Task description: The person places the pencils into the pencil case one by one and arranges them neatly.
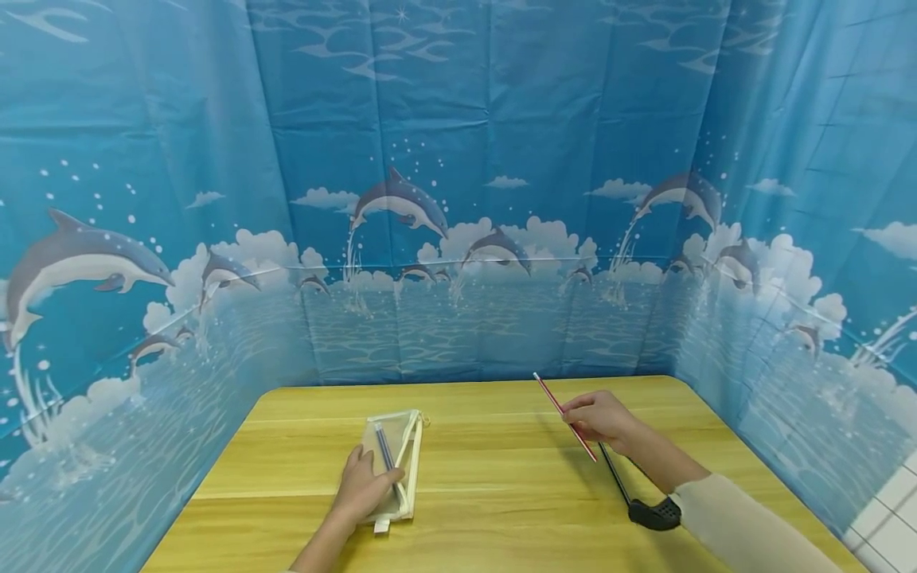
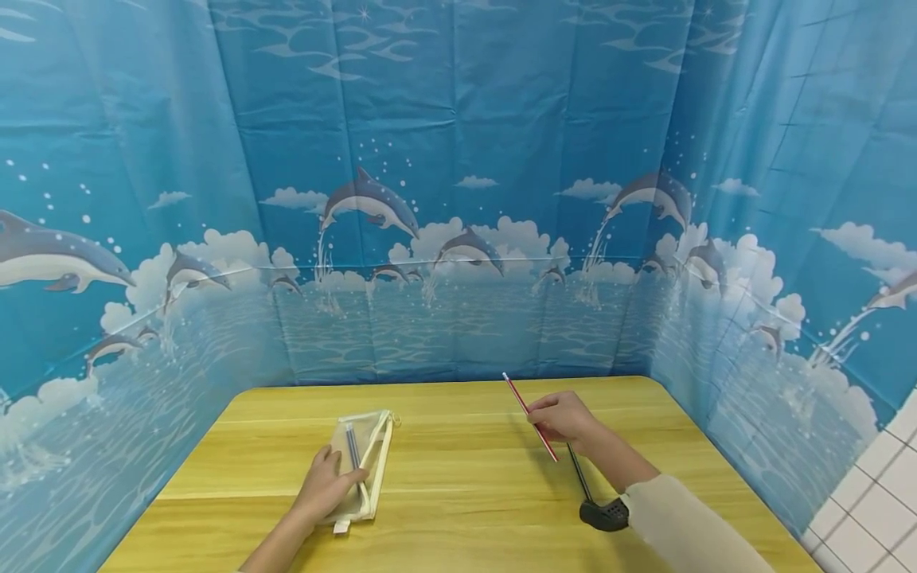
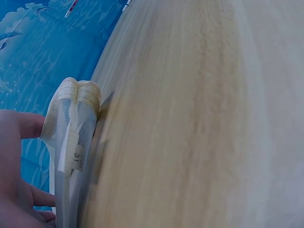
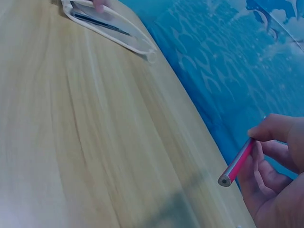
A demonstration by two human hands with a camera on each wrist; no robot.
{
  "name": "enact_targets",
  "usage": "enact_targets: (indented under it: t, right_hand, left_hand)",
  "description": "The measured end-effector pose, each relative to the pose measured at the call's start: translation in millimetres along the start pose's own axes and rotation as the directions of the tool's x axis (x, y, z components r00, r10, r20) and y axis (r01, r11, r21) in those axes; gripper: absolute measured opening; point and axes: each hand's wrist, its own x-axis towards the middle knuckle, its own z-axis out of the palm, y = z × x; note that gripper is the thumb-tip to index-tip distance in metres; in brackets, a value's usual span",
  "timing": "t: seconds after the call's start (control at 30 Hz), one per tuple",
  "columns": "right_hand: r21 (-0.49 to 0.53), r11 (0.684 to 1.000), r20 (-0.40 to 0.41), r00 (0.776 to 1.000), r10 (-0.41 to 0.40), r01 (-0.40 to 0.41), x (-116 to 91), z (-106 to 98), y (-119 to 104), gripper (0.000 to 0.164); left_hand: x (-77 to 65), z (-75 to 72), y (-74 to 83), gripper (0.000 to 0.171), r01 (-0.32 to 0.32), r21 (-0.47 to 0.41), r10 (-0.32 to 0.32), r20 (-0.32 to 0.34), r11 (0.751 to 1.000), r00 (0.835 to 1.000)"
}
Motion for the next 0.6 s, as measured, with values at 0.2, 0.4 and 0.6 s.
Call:
enact_targets:
  t: [0.2,0.4,0.6]
  right_hand:
    - [0.040,0.999,-0.010,1.000,0.013,-0.013,-6,21,-4,0.023]
    - [0.075,0.997,-0.016,1.000,0.008,-0.007,-8,38,-3,0.021]
    - [0.118,0.993,-0.017,1.000,0.010,-0.008,-10,54,-2,0.016]
  left_hand:
    - [0.4,0.7,0.5,0.092,0.003,0.003,-0.003,0.004,1.000,1.000]
    - [0.8,2.3,0.1,0.093,-0.004,-0.001,0.004,0.002,1.000,1.000]
    - [1.0,2.3,0.3,0.092,-0.001,0.009,0.001,-0.008,1.000,1.000]
